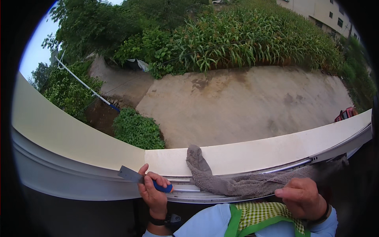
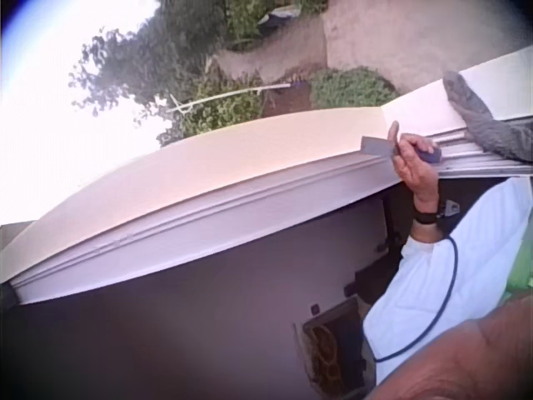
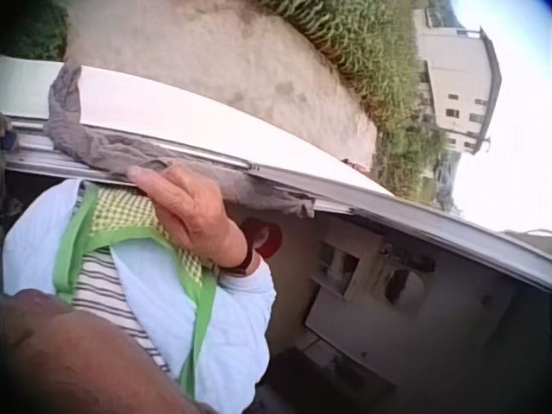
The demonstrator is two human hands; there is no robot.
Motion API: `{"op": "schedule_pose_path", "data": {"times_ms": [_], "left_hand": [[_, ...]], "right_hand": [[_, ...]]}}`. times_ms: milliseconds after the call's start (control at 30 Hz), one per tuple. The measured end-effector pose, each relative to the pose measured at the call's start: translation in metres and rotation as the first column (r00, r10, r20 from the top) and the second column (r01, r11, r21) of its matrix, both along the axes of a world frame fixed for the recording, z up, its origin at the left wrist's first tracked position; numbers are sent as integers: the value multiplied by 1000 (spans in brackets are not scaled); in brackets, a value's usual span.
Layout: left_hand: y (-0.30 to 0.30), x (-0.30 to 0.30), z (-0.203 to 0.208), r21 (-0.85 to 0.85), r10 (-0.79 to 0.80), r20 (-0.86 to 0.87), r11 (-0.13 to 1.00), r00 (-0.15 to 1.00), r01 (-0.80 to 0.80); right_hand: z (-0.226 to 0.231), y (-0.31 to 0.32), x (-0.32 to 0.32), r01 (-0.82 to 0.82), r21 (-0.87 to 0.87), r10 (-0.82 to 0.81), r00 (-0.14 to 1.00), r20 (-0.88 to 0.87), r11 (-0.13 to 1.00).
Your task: The person washes a cloth in a bucket of soapy water, wrings it out, and uses a putty knife with the cloth to scrub the grime from a sliding window track.
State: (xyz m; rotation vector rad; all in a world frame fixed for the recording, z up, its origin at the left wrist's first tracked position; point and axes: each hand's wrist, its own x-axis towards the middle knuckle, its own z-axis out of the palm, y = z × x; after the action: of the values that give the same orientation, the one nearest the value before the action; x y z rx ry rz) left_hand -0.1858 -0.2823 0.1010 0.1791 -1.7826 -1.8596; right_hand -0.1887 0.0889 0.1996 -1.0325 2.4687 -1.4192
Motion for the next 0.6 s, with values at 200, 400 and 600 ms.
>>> {"op": "schedule_pose_path", "data": {"times_ms": [200, 400, 600], "left_hand": [[-7, -5, 5, 174, 70, 40, 982, 997, -76], [-3, -12, 1, 208, 12, 24, 978, 1000, -16], [-9, -2, -2, 205, 3, -1, 979, 1000, -3]], "right_hand": [[58, -48, -16, -518, -508, 724, 542, 426, 688], [47, -70, 15, -328, -815, 682, 723, 109, 477], [43, -86, 34, -283, -839, 638, 764, 95, 465]]}}
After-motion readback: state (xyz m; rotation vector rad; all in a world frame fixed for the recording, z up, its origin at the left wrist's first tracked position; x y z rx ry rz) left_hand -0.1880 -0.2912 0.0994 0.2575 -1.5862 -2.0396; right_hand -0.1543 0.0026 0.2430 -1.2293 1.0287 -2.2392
